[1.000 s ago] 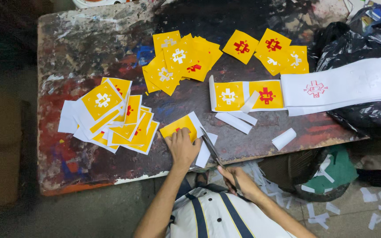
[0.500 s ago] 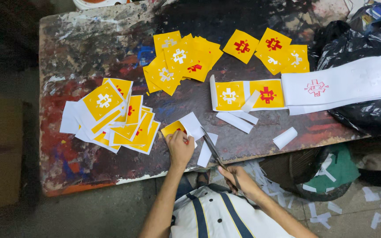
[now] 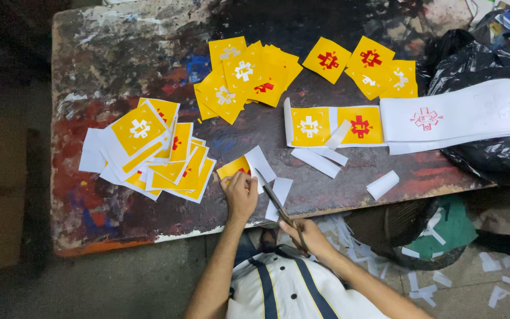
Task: The person uses scissors to trim the edges of yellow printed paper squares, cutting off the white borders. The finished pieces are stacked on the table while the cut-off scraps fall to the floor.
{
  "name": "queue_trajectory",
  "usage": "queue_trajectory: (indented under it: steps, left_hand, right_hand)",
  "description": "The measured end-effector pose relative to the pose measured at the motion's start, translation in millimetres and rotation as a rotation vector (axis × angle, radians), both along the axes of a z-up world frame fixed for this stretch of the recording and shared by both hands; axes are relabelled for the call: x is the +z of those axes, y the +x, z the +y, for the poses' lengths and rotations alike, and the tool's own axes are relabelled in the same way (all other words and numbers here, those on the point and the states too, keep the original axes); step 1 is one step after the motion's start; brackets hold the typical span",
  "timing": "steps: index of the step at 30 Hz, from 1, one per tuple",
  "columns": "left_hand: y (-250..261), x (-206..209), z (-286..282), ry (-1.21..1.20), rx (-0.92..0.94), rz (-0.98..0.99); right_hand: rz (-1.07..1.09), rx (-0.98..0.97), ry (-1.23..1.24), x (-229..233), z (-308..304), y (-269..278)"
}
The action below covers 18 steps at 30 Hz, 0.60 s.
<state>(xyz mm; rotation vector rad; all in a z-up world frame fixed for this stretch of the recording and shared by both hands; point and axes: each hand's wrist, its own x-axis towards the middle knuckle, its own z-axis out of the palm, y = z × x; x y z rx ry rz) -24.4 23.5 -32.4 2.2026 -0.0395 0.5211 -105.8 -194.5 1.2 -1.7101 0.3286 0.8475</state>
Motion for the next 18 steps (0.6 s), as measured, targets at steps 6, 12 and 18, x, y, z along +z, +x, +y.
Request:
queue_trajectory:
  steps: [6,12,18]
  left_hand:
    - [0.3,0.4,-0.4,0.019,0.005,-0.028]
    - [-0.6,2.0,-0.6,0.039,0.007,-0.008]
    - [-0.5,5.2,-0.1,0.032,-0.005,0.016]
  right_hand:
    - [-0.064,-0.035,0.003,-2.3,13.5,6.0]
    - [-0.058,-0.073,-0.045,-12.2,13.5,2.6]
    - [-0.095,-0.100,-0.051,-24.5,17.2,-1.2]
